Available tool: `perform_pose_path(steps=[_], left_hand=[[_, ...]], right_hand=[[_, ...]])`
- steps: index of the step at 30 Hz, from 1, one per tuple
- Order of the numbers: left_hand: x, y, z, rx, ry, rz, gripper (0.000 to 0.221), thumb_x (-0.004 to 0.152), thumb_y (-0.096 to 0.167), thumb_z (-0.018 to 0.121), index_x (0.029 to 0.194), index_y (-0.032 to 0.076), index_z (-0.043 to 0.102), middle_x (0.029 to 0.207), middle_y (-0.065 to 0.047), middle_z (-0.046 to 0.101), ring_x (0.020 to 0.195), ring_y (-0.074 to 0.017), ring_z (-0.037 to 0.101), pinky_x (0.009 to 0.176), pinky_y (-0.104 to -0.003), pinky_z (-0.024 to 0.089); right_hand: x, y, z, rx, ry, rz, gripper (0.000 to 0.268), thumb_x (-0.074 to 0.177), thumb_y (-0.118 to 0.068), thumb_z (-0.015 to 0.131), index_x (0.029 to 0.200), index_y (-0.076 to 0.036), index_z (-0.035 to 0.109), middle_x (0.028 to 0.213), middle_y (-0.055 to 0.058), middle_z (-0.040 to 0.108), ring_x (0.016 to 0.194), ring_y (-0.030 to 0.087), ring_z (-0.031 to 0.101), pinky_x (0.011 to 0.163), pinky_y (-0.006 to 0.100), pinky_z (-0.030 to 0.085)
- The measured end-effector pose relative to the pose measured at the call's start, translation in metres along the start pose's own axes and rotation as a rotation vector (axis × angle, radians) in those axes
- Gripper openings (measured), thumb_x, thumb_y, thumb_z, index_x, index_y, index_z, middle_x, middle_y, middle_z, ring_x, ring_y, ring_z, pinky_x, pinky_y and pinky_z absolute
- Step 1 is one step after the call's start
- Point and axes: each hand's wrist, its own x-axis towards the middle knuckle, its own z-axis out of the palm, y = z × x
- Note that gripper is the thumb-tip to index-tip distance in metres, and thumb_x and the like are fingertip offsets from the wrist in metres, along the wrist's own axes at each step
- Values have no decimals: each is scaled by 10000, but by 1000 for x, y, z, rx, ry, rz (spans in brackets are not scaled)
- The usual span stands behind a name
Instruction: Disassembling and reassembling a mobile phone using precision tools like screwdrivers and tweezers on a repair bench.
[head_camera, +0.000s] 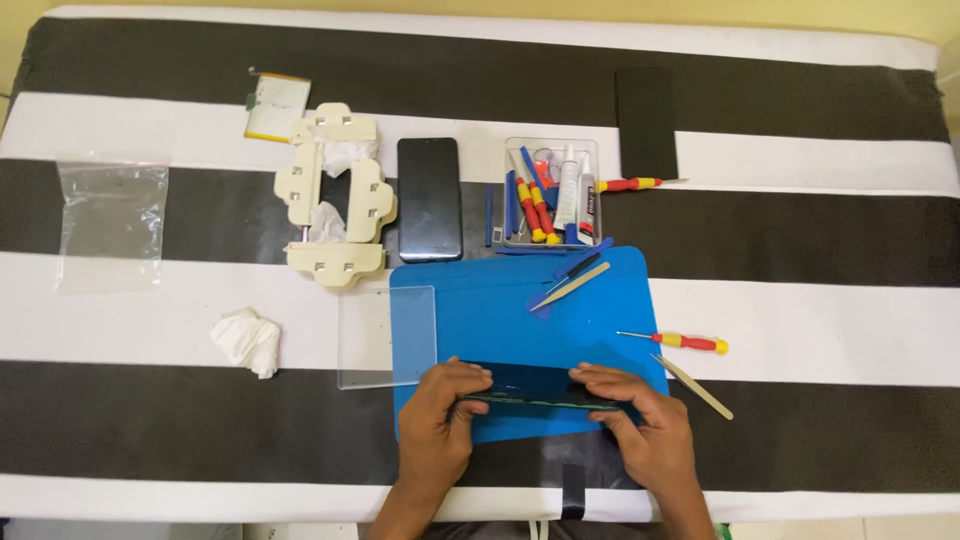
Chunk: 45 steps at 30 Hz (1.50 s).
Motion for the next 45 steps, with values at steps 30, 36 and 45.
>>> perform_pose_path(steps=[30,36,45], left_hand=[[23,56,26,-83,-29,106,210,1032,168,539,1058,141,746,843,-27,757,679,-174,706,1011,-503,582],[50,67,-3,222,-343,-52,670,889,321,702,1490,164,451,1538,-85,549,1472,-333,439,1240,-615,200],[25,-13,-9,-76,-42,-432,163,874,255,789,973,138,736,882,-8,727,791,-145,630,696,-288,485]], right_hand=[[14,-87,9,18,74,-93,164,894,-192,725,990,-65,763,989,88,841,964,231,843,853,327,690],[20,-35,-1,17,289,289,172,899,-47,703,1043,-81,792,918,39,784,831,160,710,760,283,589],[53,-31,10,186,187,294,164,958,-7,598,1078,-98,664,1277,83,778,1258,235,702,1045,355,541]])
